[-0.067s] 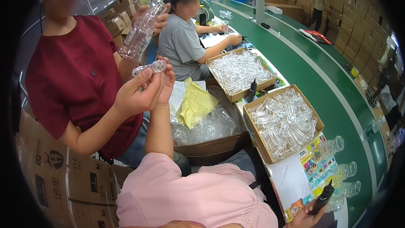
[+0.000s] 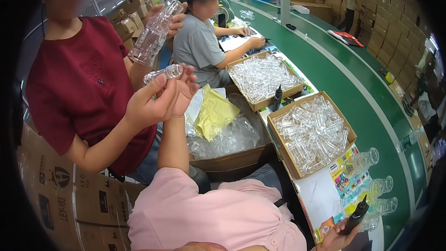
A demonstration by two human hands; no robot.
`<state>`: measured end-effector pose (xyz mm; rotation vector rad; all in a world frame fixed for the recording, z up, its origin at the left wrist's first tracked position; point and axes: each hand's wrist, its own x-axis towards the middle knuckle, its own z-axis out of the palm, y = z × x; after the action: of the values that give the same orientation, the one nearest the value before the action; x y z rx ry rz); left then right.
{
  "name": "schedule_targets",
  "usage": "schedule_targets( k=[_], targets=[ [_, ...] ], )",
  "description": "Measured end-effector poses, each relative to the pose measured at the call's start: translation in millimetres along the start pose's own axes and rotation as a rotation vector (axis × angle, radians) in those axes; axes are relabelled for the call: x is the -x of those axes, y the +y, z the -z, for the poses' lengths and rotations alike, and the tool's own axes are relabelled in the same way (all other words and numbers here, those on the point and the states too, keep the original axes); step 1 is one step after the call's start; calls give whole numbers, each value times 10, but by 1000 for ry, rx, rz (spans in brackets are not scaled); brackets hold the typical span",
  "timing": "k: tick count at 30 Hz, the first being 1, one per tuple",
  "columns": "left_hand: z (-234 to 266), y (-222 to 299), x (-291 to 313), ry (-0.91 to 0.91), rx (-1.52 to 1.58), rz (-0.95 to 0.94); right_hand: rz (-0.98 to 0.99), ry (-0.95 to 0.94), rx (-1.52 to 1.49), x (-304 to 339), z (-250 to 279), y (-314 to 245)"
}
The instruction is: Assembling and cleaning clear plastic mugs at a manufacturing station using a handheld air blower and manual assembly of handles/bases.
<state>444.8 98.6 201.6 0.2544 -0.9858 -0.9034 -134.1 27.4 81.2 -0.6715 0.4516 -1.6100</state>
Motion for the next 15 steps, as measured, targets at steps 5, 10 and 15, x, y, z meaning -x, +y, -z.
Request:
schedule_targets(
  k=[5, 10, 15],
  targets=[
    [-21, -80, -227, -215, 371, 91, -100, 64, -343, 239, -46, 11],
    [63, 305, -157, -118, 89, 223, 75, -121, -347, 252, -140, -77],
    [17, 399, -320, -344, -421, 188, 480, 193, -99, 301, -193, -645]
  ],
)
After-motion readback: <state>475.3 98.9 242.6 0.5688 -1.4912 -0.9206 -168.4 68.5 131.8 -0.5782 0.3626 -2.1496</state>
